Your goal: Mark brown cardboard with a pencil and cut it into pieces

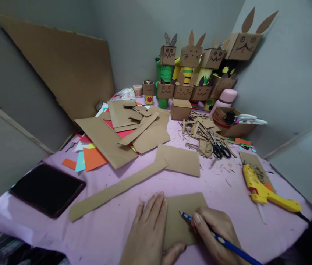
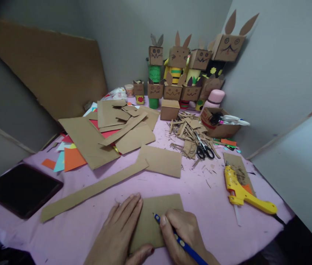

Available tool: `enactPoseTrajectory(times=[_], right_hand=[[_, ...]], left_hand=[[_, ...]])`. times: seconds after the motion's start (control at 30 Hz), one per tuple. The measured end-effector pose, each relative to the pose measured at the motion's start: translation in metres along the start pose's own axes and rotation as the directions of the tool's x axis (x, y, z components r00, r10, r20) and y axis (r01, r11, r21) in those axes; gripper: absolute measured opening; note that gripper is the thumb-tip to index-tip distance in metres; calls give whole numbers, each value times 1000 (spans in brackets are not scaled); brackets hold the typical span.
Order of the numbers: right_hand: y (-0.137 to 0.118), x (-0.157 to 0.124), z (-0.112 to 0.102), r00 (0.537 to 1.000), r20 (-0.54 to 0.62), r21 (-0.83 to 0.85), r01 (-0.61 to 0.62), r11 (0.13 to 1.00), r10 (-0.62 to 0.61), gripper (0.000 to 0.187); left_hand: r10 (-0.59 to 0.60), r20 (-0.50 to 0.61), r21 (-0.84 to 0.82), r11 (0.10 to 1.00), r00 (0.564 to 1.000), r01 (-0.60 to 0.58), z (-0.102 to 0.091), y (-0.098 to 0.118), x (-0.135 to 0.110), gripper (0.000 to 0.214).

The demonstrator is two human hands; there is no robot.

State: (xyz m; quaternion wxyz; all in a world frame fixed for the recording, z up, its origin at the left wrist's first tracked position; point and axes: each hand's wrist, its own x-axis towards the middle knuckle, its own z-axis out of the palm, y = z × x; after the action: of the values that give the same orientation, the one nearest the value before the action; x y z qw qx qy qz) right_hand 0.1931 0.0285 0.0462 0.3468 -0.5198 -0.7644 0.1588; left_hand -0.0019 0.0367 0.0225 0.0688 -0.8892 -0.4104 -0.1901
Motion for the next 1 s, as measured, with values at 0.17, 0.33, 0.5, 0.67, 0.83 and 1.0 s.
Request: enactPoseTrajectory(times=[0.17, 0.33, 0.5, 0.67, 0.83, 1.0], right_hand=[[2, -3, -1, 999, -27, 3, 40, 999, -40, 42], [4, -11, -1, 1000, 8, -9, -23, 1000, 23, 45], [5, -14, -5, 996, 66, 5, -57, 998, 56, 51], [13, -16, -9, 986, 162, 31, -36, 999, 31, 45], [12, -14, -12, 982, 189, 68, -38, 997, 24, 41], [10, -14, -14, 974, 225, 233, -86, 969, 32, 47]], left_hand=[[-8, -8, -6, 1000, 1000, 8, 2, 0, -2, 90], [6, -14, 22, 1000, 1000, -5, -2, -1, 0, 81], [14, -21, 41, 999, 1000, -13, -5, 0, 3, 76], [-9, -14, -6, 1000, 1000, 9, -2, 0, 0, 82], [3, -19, 25, 1000, 1000, -3, -3, -1, 0, 77], [-7, 9, 17, 1000, 1000, 6, -6, -2, 1, 67]])
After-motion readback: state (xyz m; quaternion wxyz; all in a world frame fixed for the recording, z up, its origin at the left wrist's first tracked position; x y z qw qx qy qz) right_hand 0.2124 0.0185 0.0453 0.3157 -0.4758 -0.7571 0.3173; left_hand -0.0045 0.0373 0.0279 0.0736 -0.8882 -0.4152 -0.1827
